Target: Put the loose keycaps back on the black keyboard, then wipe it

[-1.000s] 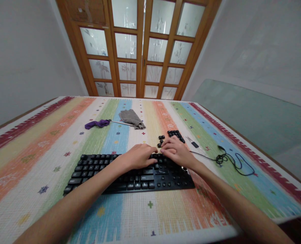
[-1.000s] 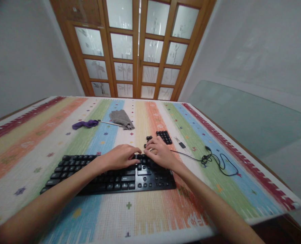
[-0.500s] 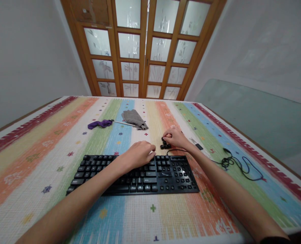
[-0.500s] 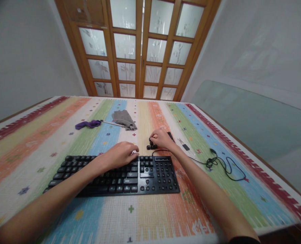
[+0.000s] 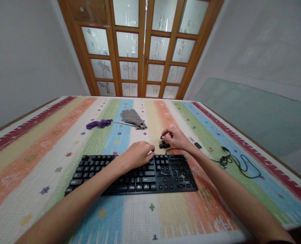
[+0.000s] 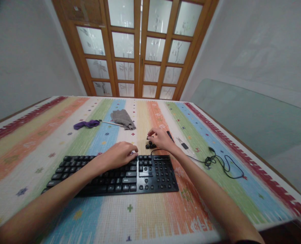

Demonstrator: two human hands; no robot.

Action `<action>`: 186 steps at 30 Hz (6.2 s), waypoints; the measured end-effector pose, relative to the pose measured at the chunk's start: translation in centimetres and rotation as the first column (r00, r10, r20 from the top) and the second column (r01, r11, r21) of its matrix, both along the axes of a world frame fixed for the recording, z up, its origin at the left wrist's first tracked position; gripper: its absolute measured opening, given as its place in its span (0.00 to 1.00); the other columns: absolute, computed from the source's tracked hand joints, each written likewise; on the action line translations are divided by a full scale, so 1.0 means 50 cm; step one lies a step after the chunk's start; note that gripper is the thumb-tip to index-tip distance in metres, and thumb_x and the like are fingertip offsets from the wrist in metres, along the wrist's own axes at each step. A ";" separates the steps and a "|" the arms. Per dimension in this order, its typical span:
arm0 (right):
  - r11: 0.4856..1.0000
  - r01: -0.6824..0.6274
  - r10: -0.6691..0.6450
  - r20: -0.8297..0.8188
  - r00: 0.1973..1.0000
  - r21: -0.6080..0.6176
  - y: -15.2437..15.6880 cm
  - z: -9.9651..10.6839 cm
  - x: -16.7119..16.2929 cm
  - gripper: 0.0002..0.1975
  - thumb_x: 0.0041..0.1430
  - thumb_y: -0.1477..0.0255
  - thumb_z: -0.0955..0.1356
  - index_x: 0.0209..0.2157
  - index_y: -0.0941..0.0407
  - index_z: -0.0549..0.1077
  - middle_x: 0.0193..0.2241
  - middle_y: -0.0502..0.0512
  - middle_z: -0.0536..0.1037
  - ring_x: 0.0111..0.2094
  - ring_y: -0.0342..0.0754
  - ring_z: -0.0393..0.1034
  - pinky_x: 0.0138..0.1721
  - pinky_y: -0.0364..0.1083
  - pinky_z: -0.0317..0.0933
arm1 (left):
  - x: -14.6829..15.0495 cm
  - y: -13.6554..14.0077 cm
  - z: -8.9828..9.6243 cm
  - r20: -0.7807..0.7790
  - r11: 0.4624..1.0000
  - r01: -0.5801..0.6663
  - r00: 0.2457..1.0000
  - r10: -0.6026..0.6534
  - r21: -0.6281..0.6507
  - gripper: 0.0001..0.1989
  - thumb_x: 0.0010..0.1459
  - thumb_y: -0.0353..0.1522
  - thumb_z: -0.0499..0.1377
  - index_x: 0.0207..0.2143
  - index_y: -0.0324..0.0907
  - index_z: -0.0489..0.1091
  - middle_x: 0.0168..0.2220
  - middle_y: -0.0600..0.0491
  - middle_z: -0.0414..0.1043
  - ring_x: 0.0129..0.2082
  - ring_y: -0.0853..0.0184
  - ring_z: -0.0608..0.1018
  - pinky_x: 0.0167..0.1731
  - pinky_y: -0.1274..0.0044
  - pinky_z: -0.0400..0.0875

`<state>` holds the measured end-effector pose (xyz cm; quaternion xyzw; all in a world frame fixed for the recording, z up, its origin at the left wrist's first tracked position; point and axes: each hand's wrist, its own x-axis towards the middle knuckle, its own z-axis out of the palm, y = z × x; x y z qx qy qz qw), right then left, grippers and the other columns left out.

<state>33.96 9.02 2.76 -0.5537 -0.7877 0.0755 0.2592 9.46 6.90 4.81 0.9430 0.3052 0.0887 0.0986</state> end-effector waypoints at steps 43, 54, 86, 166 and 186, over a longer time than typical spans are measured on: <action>0.905 -0.323 0.332 0.013 0.943 0.277 -0.237 -0.050 -0.053 0.08 0.66 0.76 0.66 0.39 0.56 0.79 0.36 0.58 0.79 0.39 0.52 0.67 0.41 0.53 0.67 | 0.017 -0.035 -0.004 0.030 0.951 0.299 0.954 -0.297 -0.086 0.07 0.60 0.26 0.59 0.38 0.41 0.77 0.32 0.50 0.79 0.31 0.65 0.79 0.30 0.78 0.67; 0.925 -0.307 0.312 0.015 0.950 0.222 -0.248 -0.032 -0.058 0.07 0.61 0.78 0.66 0.32 0.57 0.77 0.40 0.61 0.73 0.43 0.54 0.66 0.45 0.55 0.66 | 0.030 -0.044 -0.021 0.068 0.961 0.260 0.965 -0.254 -0.091 0.07 0.64 0.30 0.59 0.37 0.40 0.77 0.31 0.49 0.80 0.30 0.64 0.80 0.29 0.78 0.67; 0.932 -0.302 0.312 -0.019 0.950 0.200 -0.162 0.036 -0.018 0.09 0.61 0.75 0.68 0.26 0.56 0.76 0.30 0.55 0.75 0.35 0.49 0.66 0.41 0.50 0.60 | 0.030 -0.047 -0.008 -0.008 0.952 0.305 0.952 -0.305 0.017 0.10 0.62 0.30 0.58 0.28 0.39 0.75 0.26 0.50 0.78 0.25 0.66 0.78 0.26 0.78 0.63; 0.894 -0.362 0.378 -0.009 0.926 0.264 -0.229 -0.045 -0.014 0.08 0.63 0.76 0.65 0.38 0.57 0.78 0.35 0.58 0.79 0.37 0.50 0.68 0.41 0.53 0.66 | 0.009 -0.097 -0.059 0.026 0.936 0.325 0.943 -0.331 0.134 0.14 0.69 0.30 0.49 0.52 0.39 0.70 0.27 0.54 0.77 0.22 0.66 0.78 0.22 0.76 0.64; 0.923 -0.309 0.334 -0.078 0.939 0.227 -0.237 -0.044 -0.022 0.07 0.62 0.75 0.67 0.32 0.58 0.77 0.33 0.57 0.76 0.35 0.49 0.67 0.37 0.50 0.65 | 0.011 -0.095 -0.061 0.044 0.929 0.329 0.939 -0.340 0.168 0.13 0.69 0.30 0.48 0.50 0.39 0.69 0.27 0.54 0.77 0.22 0.65 0.78 0.20 0.75 0.63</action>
